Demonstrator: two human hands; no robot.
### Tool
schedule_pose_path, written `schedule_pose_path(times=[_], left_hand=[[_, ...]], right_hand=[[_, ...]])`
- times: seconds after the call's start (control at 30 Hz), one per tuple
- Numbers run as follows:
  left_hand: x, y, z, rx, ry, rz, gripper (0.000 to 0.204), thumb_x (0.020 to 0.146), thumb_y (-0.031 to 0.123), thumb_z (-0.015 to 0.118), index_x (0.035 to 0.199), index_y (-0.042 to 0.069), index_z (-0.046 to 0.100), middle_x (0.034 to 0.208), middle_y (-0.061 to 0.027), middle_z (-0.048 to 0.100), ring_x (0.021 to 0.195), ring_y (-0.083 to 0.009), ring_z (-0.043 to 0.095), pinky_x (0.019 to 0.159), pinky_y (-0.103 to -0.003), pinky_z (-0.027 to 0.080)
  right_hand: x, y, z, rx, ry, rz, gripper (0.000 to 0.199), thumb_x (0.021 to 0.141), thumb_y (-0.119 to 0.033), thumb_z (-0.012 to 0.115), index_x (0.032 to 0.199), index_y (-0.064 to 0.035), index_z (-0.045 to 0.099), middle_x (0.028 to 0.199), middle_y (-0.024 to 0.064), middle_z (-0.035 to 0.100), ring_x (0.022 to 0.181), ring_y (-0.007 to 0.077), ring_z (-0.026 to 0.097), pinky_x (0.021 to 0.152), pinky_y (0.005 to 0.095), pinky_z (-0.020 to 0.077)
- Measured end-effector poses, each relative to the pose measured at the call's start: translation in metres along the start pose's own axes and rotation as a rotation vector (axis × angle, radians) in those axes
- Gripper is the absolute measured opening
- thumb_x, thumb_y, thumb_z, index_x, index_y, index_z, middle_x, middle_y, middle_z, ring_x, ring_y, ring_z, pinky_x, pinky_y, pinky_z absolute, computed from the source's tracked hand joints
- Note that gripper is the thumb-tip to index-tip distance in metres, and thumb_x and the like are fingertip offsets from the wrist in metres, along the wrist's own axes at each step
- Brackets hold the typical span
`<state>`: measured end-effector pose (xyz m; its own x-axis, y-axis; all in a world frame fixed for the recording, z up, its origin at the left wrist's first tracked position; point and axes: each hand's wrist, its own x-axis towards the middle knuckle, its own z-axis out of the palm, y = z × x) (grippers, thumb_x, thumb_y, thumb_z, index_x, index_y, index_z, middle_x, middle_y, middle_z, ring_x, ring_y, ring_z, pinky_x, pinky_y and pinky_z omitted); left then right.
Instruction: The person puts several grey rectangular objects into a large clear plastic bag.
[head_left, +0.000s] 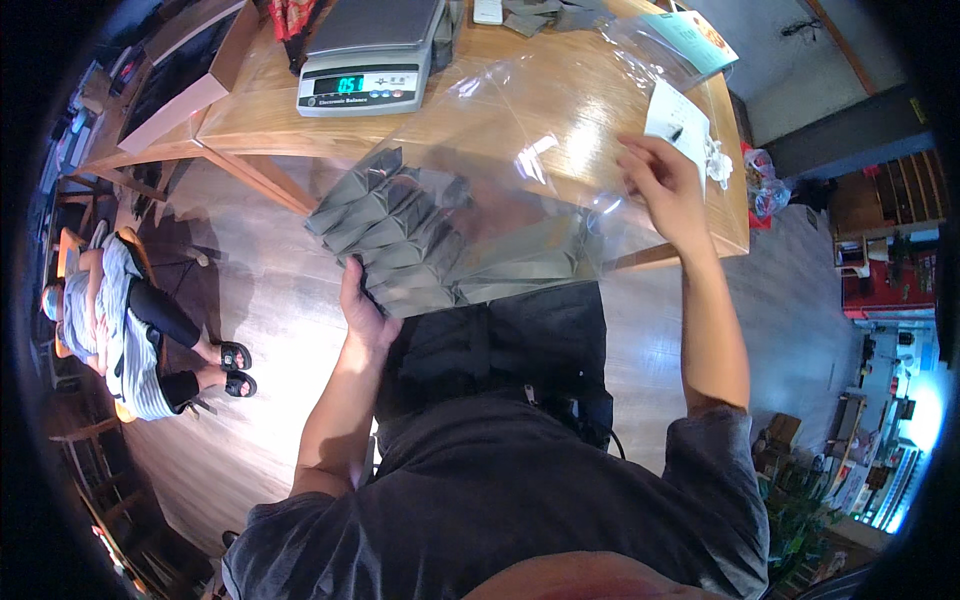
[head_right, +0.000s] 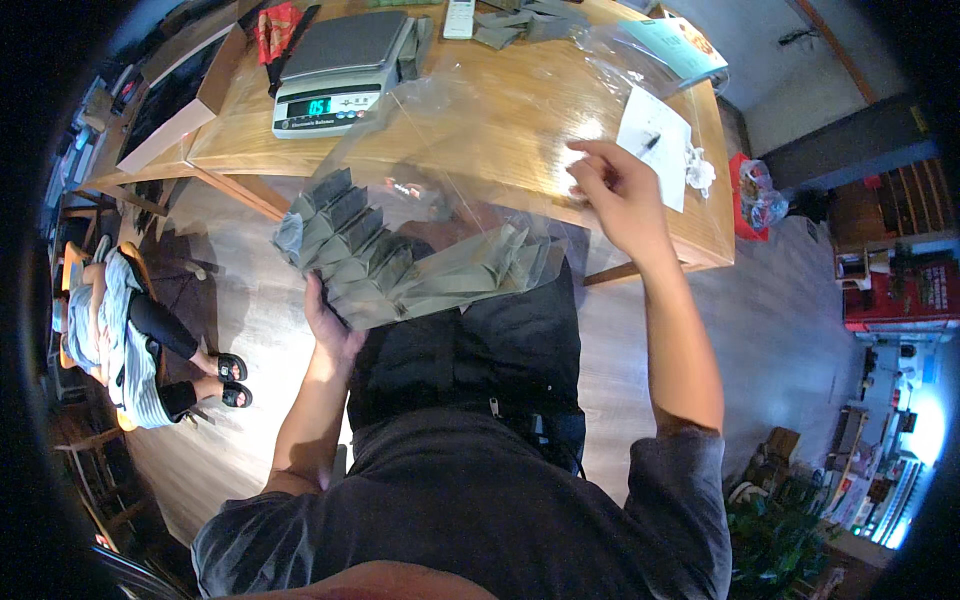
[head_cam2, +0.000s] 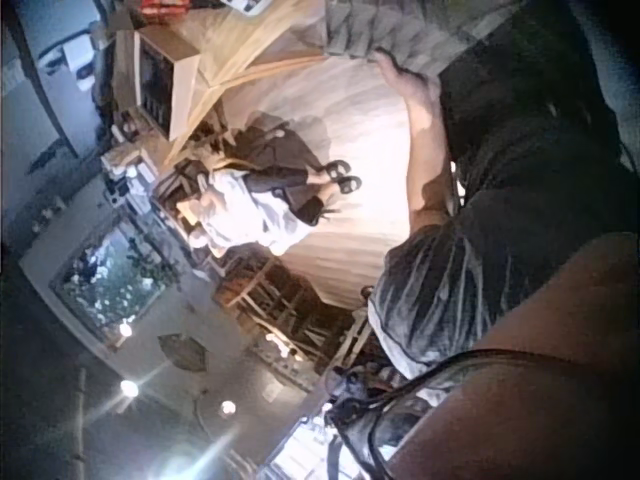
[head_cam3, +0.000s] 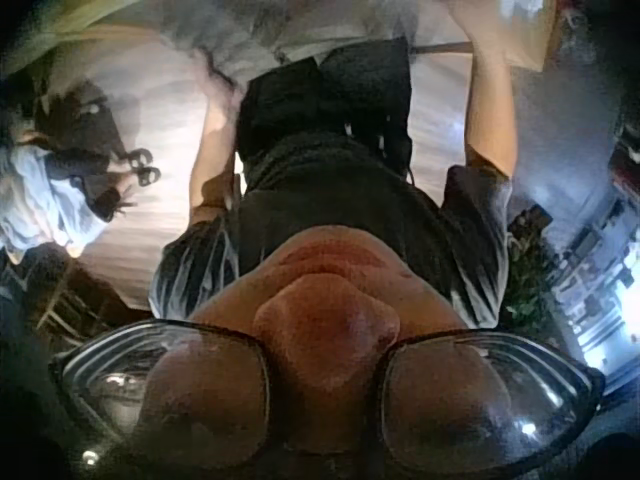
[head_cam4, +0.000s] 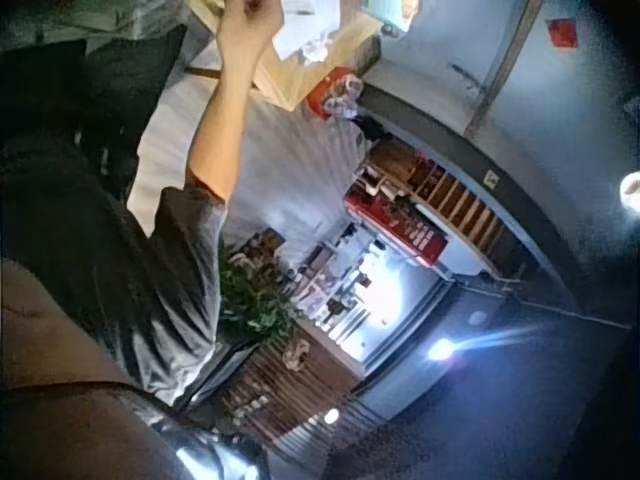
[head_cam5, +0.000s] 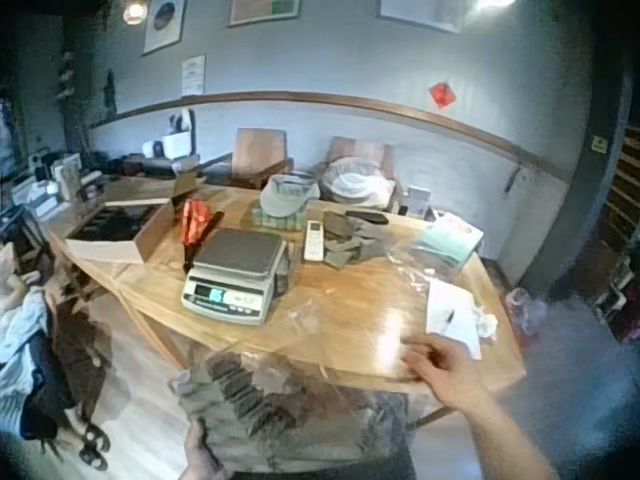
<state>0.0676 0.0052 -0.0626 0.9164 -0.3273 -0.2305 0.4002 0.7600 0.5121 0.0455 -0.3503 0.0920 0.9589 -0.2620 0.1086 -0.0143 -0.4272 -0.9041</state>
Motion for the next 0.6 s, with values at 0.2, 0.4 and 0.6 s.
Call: schedule_pose_path(times=[0.2,0.4,0.6], left_hand=[[-0.002,0.002,0.006,-0.014,0.117,-0.012,0.066,0.090,0.053,0.050,0.136,0.006,0.042,0.133,-0.0131,0.051,0.121,-0.0316,0.049,0.103,-0.047,0.039],[-0.004,0.005,0.012,-0.017,0.165,0.025,0.066,0.088,0.050,0.056,0.135,0.005,0.042,0.131,-0.0130,0.052,0.121,-0.0306,0.050,0.103,-0.045,0.038],[-0.002,0.003,0.002,-0.123,0.039,-0.017,0.064,0.089,0.046,0.056,0.134,0.002,0.042,0.131,-0.0144,0.052,0.121,-0.0304,0.049,0.103,-0.045,0.038]], right_hand=[[0.130,0.013,0.095,-0.366,-0.056,-0.312,0.037,0.083,-0.021,0.066,0.116,-0.0046,0.062,0.104,0.0157,0.068,0.089,0.0298,0.067,0.078,0.0365,0.0528],[0.211,0.018,0.174,-0.573,0.040,-0.273,0.030,0.077,-0.021,0.067,0.103,-0.0055,0.066,0.096,0.0169,0.068,0.083,0.0334,0.067,0.075,0.0420,0.0524],[0.229,0.046,0.178,-0.483,0.331,-0.198,0.020,0.079,-0.019,0.062,0.085,0.0000,0.065,0.084,0.0222,0.066,0.079,0.0382,0.065,0.073,0.0449,0.0508]])
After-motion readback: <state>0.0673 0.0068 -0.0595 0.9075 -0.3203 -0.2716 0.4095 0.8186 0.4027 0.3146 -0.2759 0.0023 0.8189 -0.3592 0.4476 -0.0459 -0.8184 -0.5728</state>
